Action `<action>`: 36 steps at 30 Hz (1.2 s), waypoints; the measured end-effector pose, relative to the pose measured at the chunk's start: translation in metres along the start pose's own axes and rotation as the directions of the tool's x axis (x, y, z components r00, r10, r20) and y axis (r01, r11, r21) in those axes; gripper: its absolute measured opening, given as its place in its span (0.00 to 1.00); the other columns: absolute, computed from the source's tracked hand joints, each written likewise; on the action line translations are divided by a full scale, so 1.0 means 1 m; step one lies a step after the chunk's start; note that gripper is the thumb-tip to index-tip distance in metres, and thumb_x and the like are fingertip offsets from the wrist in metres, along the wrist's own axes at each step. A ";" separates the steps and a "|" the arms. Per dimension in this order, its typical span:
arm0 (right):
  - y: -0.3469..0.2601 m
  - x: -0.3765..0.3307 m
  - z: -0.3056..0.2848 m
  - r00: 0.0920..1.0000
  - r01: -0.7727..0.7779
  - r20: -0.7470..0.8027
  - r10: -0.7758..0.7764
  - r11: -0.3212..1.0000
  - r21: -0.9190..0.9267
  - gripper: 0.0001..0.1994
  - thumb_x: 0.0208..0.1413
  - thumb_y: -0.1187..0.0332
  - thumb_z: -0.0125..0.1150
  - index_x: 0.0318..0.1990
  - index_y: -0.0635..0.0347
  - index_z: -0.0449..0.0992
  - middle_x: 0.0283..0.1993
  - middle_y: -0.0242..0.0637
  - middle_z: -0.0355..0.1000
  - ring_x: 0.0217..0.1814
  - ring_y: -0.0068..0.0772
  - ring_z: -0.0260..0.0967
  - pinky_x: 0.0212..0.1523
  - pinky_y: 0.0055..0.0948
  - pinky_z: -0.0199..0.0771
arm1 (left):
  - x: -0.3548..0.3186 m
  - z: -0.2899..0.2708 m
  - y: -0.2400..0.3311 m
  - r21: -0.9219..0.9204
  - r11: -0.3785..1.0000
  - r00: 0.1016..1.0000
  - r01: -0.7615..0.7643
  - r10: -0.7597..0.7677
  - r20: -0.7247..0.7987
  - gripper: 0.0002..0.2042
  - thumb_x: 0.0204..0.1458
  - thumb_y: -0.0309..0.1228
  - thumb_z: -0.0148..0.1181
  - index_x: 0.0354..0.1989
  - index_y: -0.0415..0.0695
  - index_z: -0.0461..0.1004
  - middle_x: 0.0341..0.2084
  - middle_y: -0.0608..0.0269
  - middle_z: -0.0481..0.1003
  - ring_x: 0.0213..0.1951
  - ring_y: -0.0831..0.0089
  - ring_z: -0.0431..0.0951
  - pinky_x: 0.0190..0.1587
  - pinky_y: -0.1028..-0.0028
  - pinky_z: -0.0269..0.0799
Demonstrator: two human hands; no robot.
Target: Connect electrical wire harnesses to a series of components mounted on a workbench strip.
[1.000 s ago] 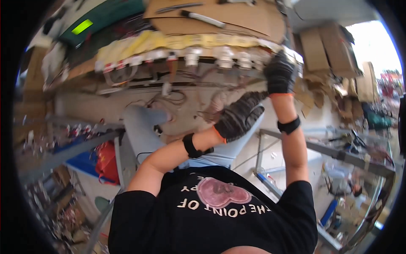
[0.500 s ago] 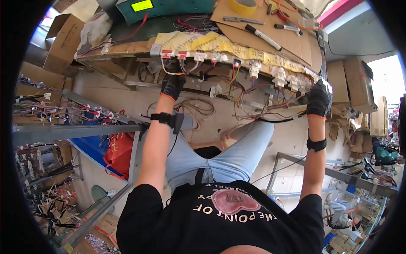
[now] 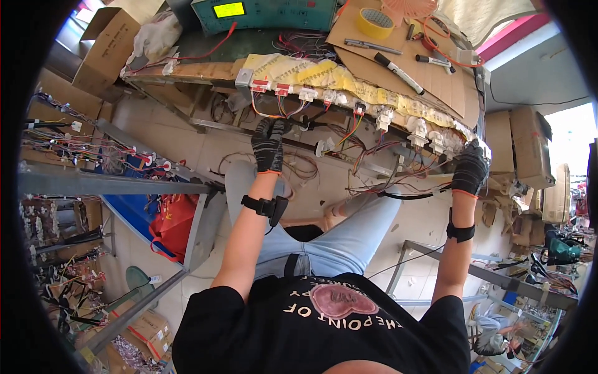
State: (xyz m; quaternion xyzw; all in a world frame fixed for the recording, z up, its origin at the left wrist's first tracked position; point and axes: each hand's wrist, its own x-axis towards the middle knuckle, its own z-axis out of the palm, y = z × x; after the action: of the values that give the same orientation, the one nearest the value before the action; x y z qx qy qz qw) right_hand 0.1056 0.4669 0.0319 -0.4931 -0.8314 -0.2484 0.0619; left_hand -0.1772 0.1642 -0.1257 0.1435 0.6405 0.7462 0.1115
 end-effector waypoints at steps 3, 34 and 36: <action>0.002 -0.002 -0.003 0.995 -0.078 0.055 0.082 0.995 -0.069 0.11 0.52 0.72 0.45 0.44 0.57 0.67 0.34 0.44 0.70 0.36 0.44 0.71 0.34 0.37 0.72 | -0.009 0.003 -0.017 0.451 0.851 0.963 -0.268 0.234 0.131 0.05 0.52 0.28 0.50 0.29 0.42 0.72 0.23 0.59 0.74 0.26 0.65 0.73 0.30 0.72 0.69; 0.019 -0.012 0.034 0.998 -0.010 0.056 0.009 1.000 0.025 0.29 0.46 0.66 0.49 0.59 0.57 0.56 0.50 0.47 0.64 0.45 0.45 0.68 0.42 0.37 0.70 | -0.043 0.066 0.060 0.473 0.640 0.785 -0.605 0.579 0.219 0.11 0.49 0.28 0.54 0.41 0.42 0.70 0.32 0.52 0.74 0.33 0.55 0.75 0.35 0.63 0.71; 0.010 -0.007 0.019 0.976 -0.089 0.202 0.085 0.996 0.012 0.33 0.42 0.64 0.52 0.60 0.57 0.54 0.49 0.47 0.65 0.42 0.45 0.69 0.41 0.38 0.71 | -0.050 0.047 0.059 0.482 0.623 0.774 -0.616 0.593 0.222 0.11 0.49 0.26 0.54 0.41 0.41 0.70 0.32 0.52 0.74 0.32 0.55 0.75 0.35 0.65 0.71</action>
State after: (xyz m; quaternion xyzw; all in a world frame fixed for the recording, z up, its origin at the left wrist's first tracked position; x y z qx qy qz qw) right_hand 0.1206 0.4742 0.0160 -0.5509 -0.8137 -0.1854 -0.0067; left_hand -0.1128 0.1809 -0.0647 0.3904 0.7316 0.5303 -0.1763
